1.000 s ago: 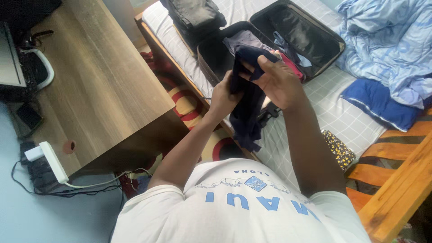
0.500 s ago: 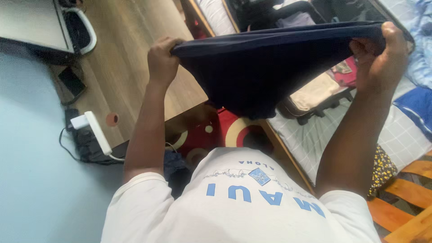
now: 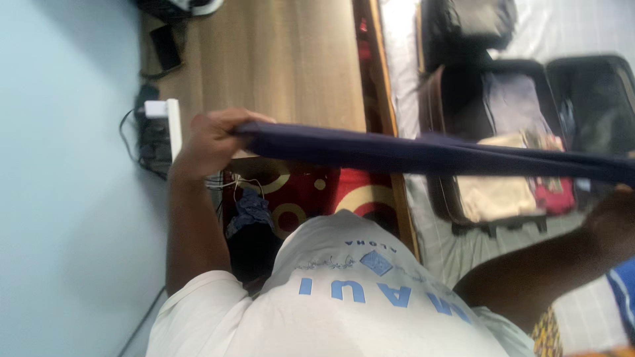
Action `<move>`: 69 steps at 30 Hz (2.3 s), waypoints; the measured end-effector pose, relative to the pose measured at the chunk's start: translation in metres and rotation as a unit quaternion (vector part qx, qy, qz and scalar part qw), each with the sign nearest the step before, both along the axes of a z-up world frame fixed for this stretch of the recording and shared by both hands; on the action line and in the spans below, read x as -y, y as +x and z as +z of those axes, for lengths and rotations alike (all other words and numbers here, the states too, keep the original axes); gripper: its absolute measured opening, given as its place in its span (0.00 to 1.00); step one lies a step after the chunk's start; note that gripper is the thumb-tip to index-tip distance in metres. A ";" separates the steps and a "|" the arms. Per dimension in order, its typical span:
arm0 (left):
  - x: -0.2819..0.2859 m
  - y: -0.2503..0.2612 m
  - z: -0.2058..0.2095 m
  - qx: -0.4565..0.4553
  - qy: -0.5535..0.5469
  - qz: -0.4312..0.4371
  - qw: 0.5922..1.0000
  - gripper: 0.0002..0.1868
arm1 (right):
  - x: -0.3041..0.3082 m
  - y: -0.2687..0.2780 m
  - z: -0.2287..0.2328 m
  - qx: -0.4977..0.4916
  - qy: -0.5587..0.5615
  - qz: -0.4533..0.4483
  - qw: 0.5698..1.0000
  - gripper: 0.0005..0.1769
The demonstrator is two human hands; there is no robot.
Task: The person picks up clothing items from a suitcase on a bed, folds them individually on a nearby wooden desk, and places the folded items back into the suitcase.
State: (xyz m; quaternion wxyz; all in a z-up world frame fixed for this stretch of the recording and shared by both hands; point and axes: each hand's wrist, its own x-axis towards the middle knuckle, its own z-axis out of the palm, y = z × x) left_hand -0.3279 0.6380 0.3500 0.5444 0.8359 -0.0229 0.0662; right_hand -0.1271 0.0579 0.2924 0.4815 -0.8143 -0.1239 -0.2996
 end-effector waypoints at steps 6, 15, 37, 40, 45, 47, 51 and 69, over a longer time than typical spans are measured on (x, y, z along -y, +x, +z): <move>0.004 -0.031 0.039 -0.032 0.042 0.393 0.918 0.18 | -0.042 0.037 -0.011 0.026 -0.025 0.074 0.997 0.16; -0.038 0.003 -0.012 0.238 -0.306 0.248 0.888 0.21 | -0.197 0.051 0.028 -0.112 0.127 0.260 0.951 0.24; -0.342 0.357 -0.350 -0.041 0.038 0.289 0.956 0.54 | -0.565 0.337 -0.270 -0.239 -0.108 0.227 0.938 0.26; -0.271 0.292 -0.352 -0.148 0.204 0.189 0.949 0.48 | -0.563 0.213 -0.304 -0.233 -0.245 0.208 0.918 0.27; -0.221 0.212 -0.373 -0.223 0.320 0.220 0.894 0.46 | -0.543 0.143 -0.308 -0.273 -0.406 0.218 0.845 0.44; -0.214 0.184 -0.378 -0.212 0.333 0.223 0.892 0.44 | -0.530 0.142 -0.307 -0.279 -0.411 0.228 0.837 0.44; -0.195 0.128 -0.372 -0.178 0.355 0.256 0.881 0.41 | -0.502 0.148 -0.297 -0.278 -0.397 0.231 0.844 0.44; -0.160 0.032 -0.356 -0.324 0.388 0.368 0.780 0.37 | -0.443 0.069 -0.275 -0.217 -0.444 0.528 0.691 0.39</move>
